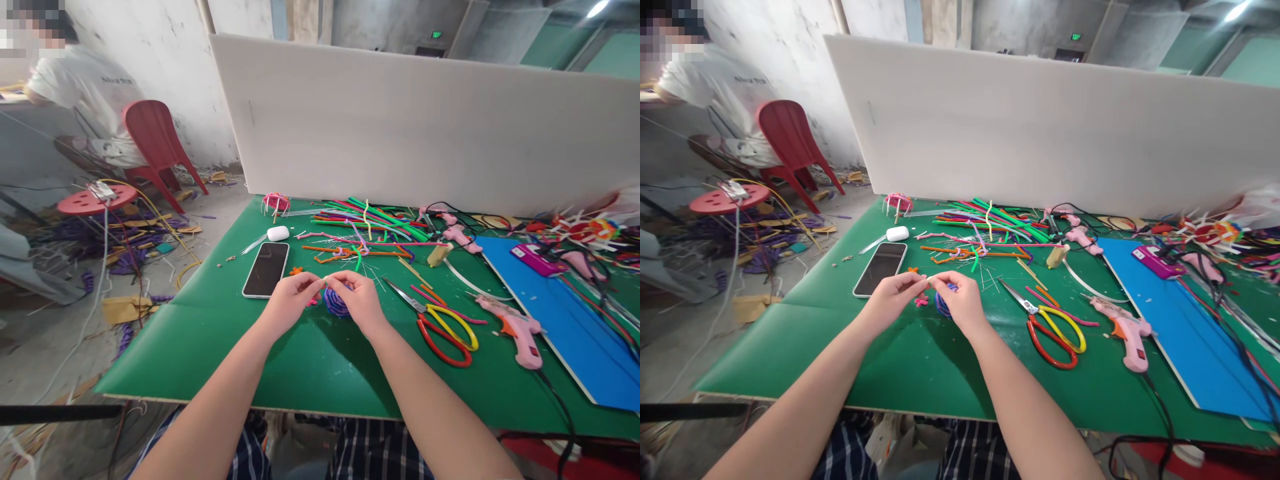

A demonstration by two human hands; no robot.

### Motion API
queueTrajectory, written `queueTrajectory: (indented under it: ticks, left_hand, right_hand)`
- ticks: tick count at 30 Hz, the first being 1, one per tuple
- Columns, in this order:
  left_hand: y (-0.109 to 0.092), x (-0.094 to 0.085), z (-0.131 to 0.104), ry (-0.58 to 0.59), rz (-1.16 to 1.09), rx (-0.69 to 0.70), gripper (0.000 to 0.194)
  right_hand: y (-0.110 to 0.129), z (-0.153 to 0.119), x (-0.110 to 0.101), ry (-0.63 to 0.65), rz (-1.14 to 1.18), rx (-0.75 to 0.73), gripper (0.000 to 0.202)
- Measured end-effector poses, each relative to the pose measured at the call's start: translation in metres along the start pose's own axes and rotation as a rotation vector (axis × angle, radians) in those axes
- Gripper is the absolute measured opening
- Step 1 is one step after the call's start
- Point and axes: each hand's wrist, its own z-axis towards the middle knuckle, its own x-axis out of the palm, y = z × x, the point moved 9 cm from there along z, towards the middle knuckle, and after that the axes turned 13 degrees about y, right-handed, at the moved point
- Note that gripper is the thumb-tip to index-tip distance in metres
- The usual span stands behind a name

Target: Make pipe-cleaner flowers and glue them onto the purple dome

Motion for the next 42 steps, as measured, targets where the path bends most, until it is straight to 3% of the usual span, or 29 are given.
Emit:
queueTrajectory:
  ticks: [4,7,14,19,25,29,34,38,42]
  left_hand:
    - [0.000,-0.001,-0.001,0.014,0.189,-0.015,0.030]
    - [-0.003,-0.004,-0.002,0.011,0.302,-0.015,0.029]
    - [-0.014,-0.008,-0.004,-0.004,0.526,0.091,0.023]
    - [-0.018,-0.011,-0.005,-0.074,0.513,0.096,0.023]
    - [-0.019,0.003,-0.005,-0.004,0.411,0.062,0.026]
    - [-0.021,0.005,-0.006,0.009,0.392,0.076,0.025]
    - [-0.025,0.002,-0.006,0.006,0.512,0.119,0.024]
    - [-0.025,-0.001,-0.006,0.001,0.555,0.159,0.021]
    - [-0.022,-0.004,-0.006,-0.016,0.590,0.152,0.022]
  right_hand:
    - [0.017,-0.001,-0.004,-0.002,-0.263,-0.112,0.008]
    - [0.025,-0.001,0.003,0.068,-0.414,-0.192,0.007]
    - [0.024,-0.001,0.018,0.211,-0.545,-0.224,0.009]
    - [0.017,0.001,0.009,0.153,-0.331,-0.120,0.010]
    - [-0.013,0.002,0.010,0.112,0.201,0.066,0.016]
    - [-0.017,0.004,0.007,0.085,0.281,0.055,0.019]
    - [0.005,0.002,-0.011,0.034,-0.046,-0.055,0.019]
    - [0.023,-0.001,0.002,0.151,-0.365,-0.216,0.014]
    - [0.023,-0.002,0.015,0.216,-0.544,-0.289,0.015]
